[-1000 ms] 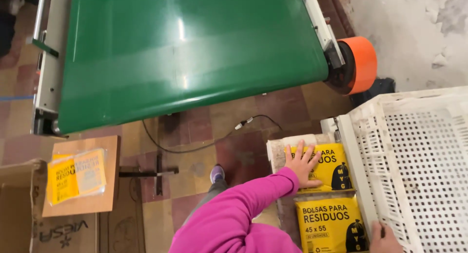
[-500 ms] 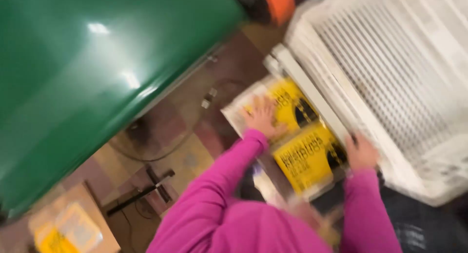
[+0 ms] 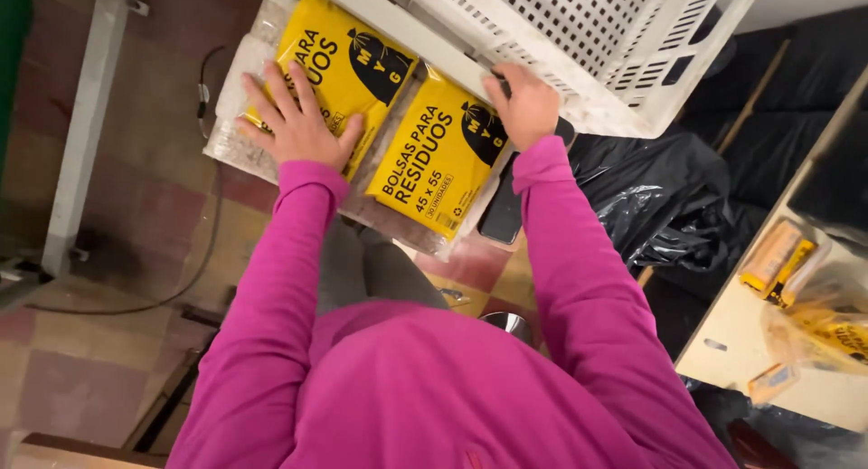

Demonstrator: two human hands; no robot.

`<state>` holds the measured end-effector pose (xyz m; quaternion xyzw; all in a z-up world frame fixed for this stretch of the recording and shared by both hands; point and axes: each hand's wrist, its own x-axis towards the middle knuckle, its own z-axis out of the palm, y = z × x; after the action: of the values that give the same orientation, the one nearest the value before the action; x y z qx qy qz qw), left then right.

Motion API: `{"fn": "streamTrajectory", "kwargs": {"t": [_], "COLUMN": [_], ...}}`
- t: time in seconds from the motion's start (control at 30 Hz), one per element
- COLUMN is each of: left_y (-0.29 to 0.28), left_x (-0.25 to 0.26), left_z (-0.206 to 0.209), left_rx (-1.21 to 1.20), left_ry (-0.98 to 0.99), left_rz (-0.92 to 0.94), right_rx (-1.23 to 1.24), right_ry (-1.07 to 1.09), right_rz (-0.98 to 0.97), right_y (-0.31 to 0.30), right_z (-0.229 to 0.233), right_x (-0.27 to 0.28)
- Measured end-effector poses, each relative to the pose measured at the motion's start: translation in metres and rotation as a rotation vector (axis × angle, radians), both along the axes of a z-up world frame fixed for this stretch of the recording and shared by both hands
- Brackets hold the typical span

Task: Folding black plastic bags and placing them into yellow plastic packaging sleeves.

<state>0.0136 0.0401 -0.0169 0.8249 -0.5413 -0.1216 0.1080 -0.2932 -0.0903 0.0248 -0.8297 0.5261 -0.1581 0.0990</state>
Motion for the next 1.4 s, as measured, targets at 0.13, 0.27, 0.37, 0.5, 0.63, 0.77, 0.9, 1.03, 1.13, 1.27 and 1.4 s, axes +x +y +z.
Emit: {"fn": "streamTrajectory", "kwargs": {"t": [0.13,0.27,0.37,0.5,0.63,0.77,0.9,1.03,1.13,1.27,1.4], "left_y": [-0.001,-0.001,-0.001,-0.001,-0.002,-0.001,-0.002,-0.002,-0.002,-0.002,-0.002], "left_x": [0.0,-0.001,-0.001,0.0,-0.001,-0.001,-0.002,-0.001,-0.001,-0.002,-0.001], "left_z": [0.005,0.007,0.007,0.004,0.008,0.008,0.006,0.008,0.01,0.007,0.007], "left_rx": [0.042,0.024,0.036,0.02,0.021,0.043,0.042,0.036,0.058,0.052,0.057], "left_ry": [0.032,0.032,0.035,0.019,0.024,0.038,0.042,0.038,0.049,0.043,0.042], "left_rz": [0.016,0.009,0.011,0.012,0.014,0.026,0.024,0.027,0.022,0.027,0.031], "right_rx": [0.01,-0.004,-0.008,-0.011,-0.009,-0.009,-0.006,-0.001,-0.002,0.009,0.023], "right_ry": [0.002,-0.014,-0.027,-0.045,-0.05,-0.052,-0.051,-0.052,-0.056,-0.061,-0.051], "right_rz": [-0.002,-0.003,0.008,0.022,0.017,0.025,0.024,0.024,0.026,0.028,0.019], "right_y": [-0.001,-0.001,0.0,0.001,0.0,0.001,0.001,0.0,0.001,0.0,0.001], "right_z": [0.004,0.008,0.008,0.008,0.01,0.01,0.011,0.013,0.013,0.011,0.013], "right_x": [0.003,0.005,0.004,0.005,0.005,0.006,0.005,0.007,0.006,0.005,0.007]}}
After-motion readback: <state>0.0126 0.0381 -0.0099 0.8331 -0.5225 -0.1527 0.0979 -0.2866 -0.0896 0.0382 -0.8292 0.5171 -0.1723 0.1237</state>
